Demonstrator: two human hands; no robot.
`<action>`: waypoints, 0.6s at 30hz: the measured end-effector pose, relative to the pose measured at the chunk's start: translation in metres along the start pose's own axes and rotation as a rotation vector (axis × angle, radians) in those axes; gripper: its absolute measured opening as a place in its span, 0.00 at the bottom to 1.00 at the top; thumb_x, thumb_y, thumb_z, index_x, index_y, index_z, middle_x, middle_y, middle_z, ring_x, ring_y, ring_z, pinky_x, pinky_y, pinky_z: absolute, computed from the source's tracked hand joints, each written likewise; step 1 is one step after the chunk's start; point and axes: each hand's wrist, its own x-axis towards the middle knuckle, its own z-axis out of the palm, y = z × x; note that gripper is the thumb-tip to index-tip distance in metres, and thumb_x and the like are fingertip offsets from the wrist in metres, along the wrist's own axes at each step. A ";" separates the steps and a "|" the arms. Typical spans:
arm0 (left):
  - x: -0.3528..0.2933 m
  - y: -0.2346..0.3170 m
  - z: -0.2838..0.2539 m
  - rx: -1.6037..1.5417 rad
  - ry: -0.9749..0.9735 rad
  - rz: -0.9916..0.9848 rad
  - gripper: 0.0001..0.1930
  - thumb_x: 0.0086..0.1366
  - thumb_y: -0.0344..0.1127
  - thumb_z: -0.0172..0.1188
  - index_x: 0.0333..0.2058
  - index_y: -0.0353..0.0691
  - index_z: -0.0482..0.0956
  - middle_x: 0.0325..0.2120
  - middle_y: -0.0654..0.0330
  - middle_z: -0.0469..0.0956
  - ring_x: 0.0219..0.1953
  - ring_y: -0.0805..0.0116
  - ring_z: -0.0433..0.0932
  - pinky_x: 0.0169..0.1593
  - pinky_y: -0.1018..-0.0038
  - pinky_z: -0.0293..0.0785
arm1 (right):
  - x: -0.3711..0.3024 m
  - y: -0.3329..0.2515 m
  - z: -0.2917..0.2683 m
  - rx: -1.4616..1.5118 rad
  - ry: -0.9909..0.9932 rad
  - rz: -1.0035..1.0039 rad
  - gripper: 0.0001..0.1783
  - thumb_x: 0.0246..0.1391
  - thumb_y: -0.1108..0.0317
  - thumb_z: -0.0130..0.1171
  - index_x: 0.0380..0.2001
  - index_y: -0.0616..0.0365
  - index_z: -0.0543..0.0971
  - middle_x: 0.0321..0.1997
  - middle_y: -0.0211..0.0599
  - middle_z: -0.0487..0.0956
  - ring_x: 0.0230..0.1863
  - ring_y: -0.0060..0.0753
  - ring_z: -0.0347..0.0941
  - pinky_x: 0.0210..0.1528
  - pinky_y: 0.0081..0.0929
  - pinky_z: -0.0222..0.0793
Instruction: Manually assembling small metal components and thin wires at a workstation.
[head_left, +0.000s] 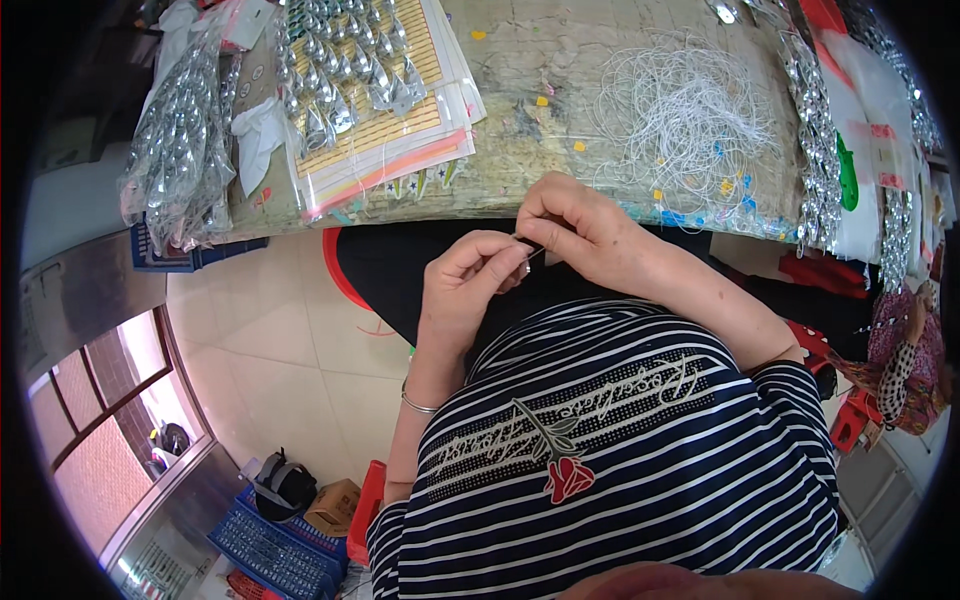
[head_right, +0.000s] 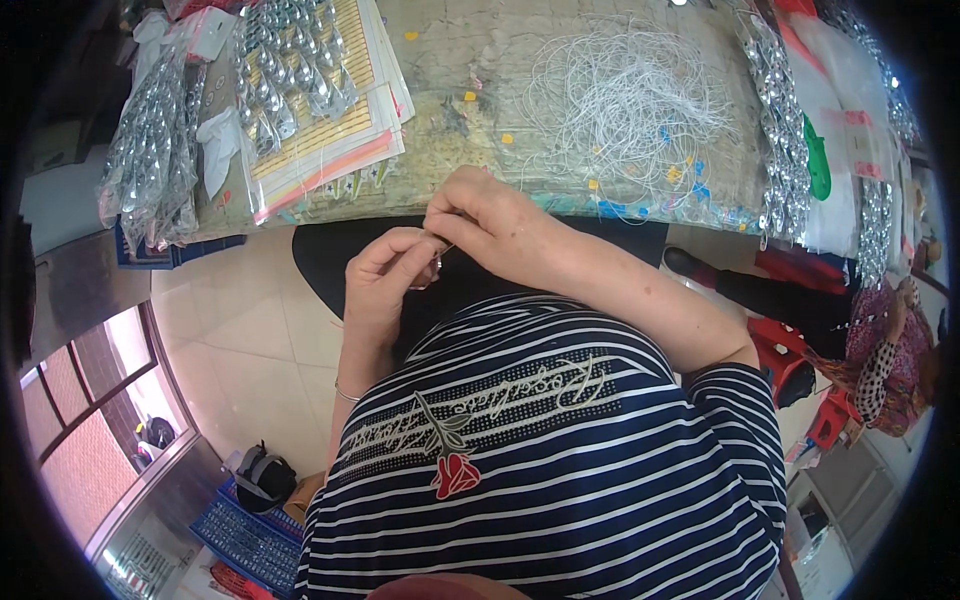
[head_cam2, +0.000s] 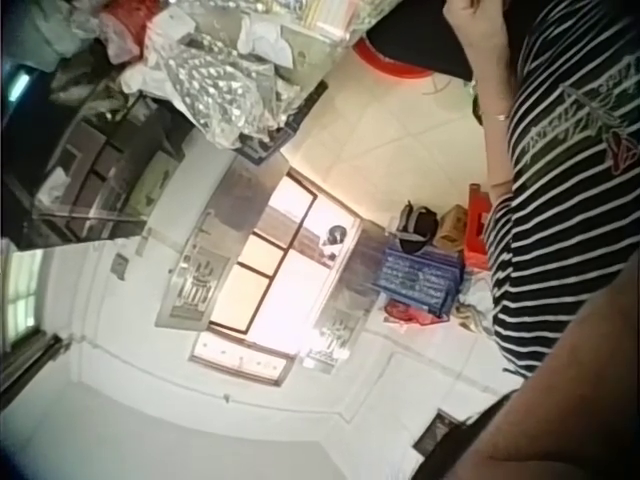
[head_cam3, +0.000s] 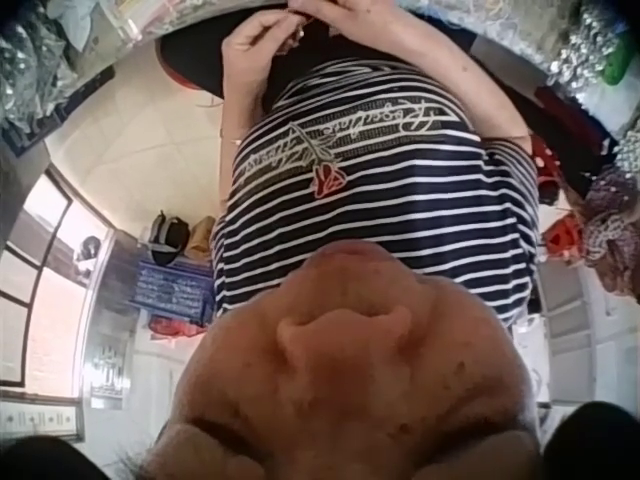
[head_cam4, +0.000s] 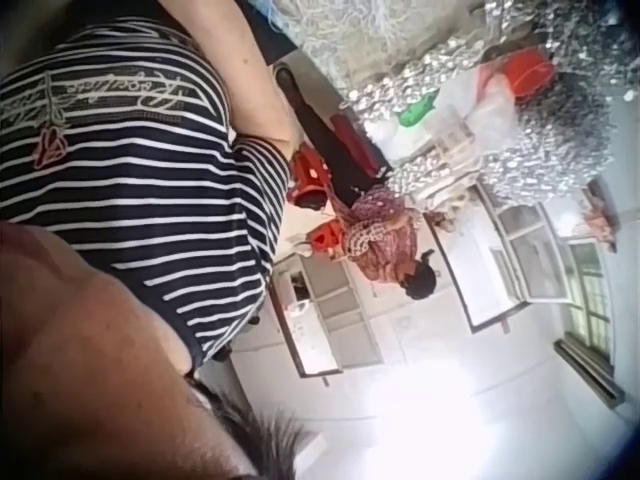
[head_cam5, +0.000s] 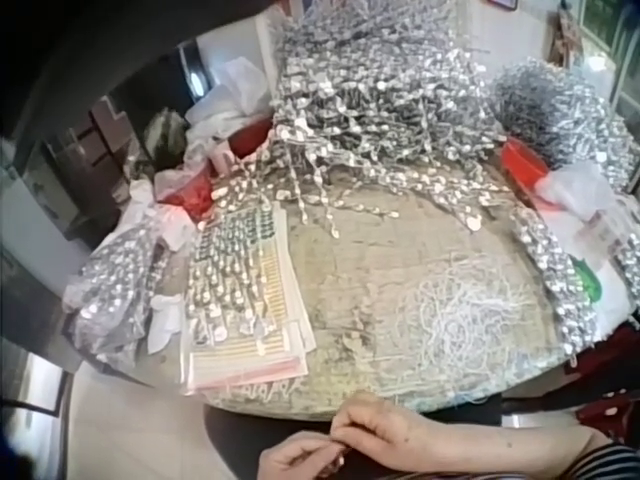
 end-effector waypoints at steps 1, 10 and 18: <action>-0.001 0.001 -0.003 0.000 0.001 -0.001 0.04 0.60 0.26 0.58 0.34 0.32 0.79 0.27 0.62 0.76 0.25 0.80 0.71 0.28 0.86 0.65 | -0.002 0.002 -0.003 -0.052 0.002 -0.045 0.06 0.55 0.71 0.55 0.32 0.63 0.73 0.31 0.36 0.69 0.33 0.31 0.68 0.36 0.23 0.65; -0.013 -0.001 -0.037 0.092 0.176 0.009 0.05 0.60 0.29 0.58 0.29 0.34 0.79 0.25 0.64 0.76 0.23 0.81 0.70 0.26 0.85 0.63 | -0.024 -0.004 -0.056 -0.297 -0.074 0.002 0.04 0.52 0.71 0.57 0.30 0.60 0.77 0.31 0.33 0.70 0.35 0.30 0.68 0.39 0.22 0.64; -0.006 0.003 -0.017 0.225 0.093 0.175 0.04 0.59 0.23 0.57 0.32 0.31 0.80 0.33 0.58 0.79 0.27 0.80 0.72 0.30 0.84 0.66 | -0.006 -0.029 -0.047 -0.196 0.103 -0.037 0.04 0.55 0.73 0.55 0.31 0.63 0.75 0.33 0.34 0.71 0.38 0.27 0.69 0.41 0.20 0.63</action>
